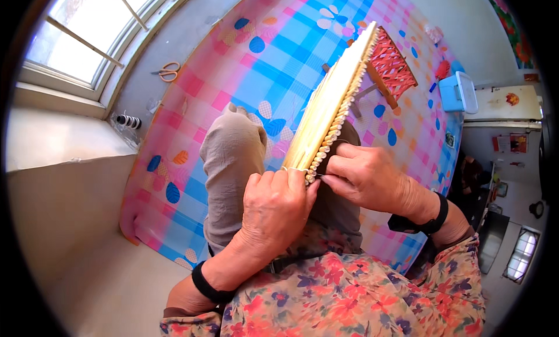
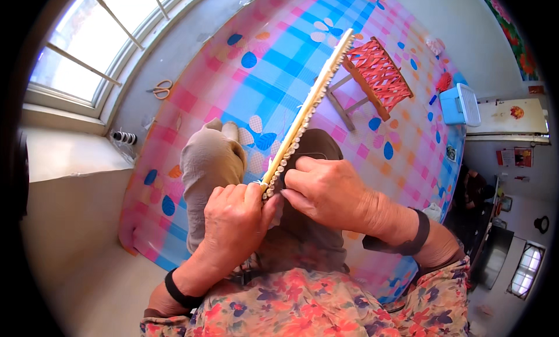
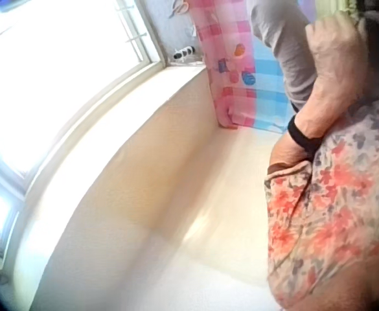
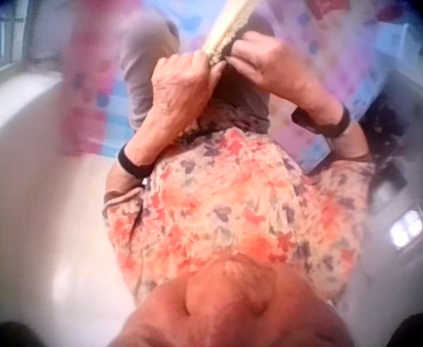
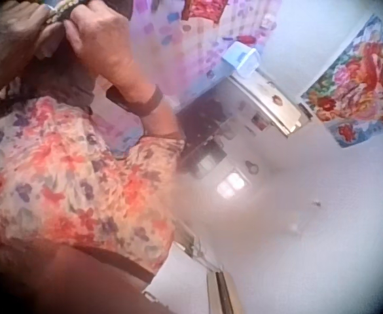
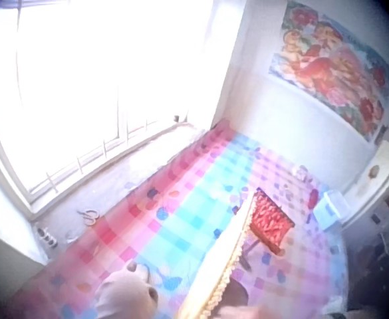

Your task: The person is sewing sections of a straw mat together by hand using a needle and white thread, joining the straw bundles in a sequence.

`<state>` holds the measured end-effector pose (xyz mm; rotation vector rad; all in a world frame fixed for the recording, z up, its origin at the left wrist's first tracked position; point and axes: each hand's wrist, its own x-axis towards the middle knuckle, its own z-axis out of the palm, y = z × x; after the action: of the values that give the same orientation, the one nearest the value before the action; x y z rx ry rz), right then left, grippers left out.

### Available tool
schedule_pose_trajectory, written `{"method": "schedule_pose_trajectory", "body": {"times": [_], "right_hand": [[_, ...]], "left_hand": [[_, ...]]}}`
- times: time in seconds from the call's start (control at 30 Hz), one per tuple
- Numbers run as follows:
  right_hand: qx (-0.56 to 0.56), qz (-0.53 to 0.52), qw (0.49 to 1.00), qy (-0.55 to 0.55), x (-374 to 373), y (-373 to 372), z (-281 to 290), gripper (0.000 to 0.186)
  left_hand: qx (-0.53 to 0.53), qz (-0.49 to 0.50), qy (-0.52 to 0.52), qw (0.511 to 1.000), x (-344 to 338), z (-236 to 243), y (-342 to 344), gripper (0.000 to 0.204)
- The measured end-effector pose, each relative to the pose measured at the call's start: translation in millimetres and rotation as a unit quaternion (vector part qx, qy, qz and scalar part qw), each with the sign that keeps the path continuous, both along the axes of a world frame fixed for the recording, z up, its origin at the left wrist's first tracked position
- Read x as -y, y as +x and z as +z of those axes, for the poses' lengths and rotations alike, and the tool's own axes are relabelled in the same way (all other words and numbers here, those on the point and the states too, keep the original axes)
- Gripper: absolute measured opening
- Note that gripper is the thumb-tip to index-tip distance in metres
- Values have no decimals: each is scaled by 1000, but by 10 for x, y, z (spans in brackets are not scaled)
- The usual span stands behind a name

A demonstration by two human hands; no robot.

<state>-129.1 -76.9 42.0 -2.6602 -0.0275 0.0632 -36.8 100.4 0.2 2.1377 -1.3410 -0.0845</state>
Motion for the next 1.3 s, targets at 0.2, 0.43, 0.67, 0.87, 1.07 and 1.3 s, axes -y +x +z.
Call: {"method": "schedule_pose_trajectory", "body": {"times": [0.2, 0.43, 0.67, 0.87, 1.07, 1.3], "right_hand": [[55, 49, 997, 11, 35, 154, -4, 14], [13, 138, 990, 2, 94, 280, -161, 14], [-88, 181, 978, 50, 398, -176, 360, 14], [50, -30, 948, 311, 326, -181, -123, 13], [147, -42, 924, 351, -49, 1, -695, 8], [184, -6, 946, 265, -162, 163, -882, 10]], "left_hand": [[54, 26, -22, 998, 26, -94, 14, 24], [91, 21, -5, 996, 30, -86, 11, 23], [52, 77, 45, 995, -45, -27, 144, 22], [-138, 130, 128, 973, -210, 34, 135, 21], [-205, 97, 129, 965, -254, 45, -15, 25], [-313, 158, 11, 936, -319, -75, 68, 20]]}}
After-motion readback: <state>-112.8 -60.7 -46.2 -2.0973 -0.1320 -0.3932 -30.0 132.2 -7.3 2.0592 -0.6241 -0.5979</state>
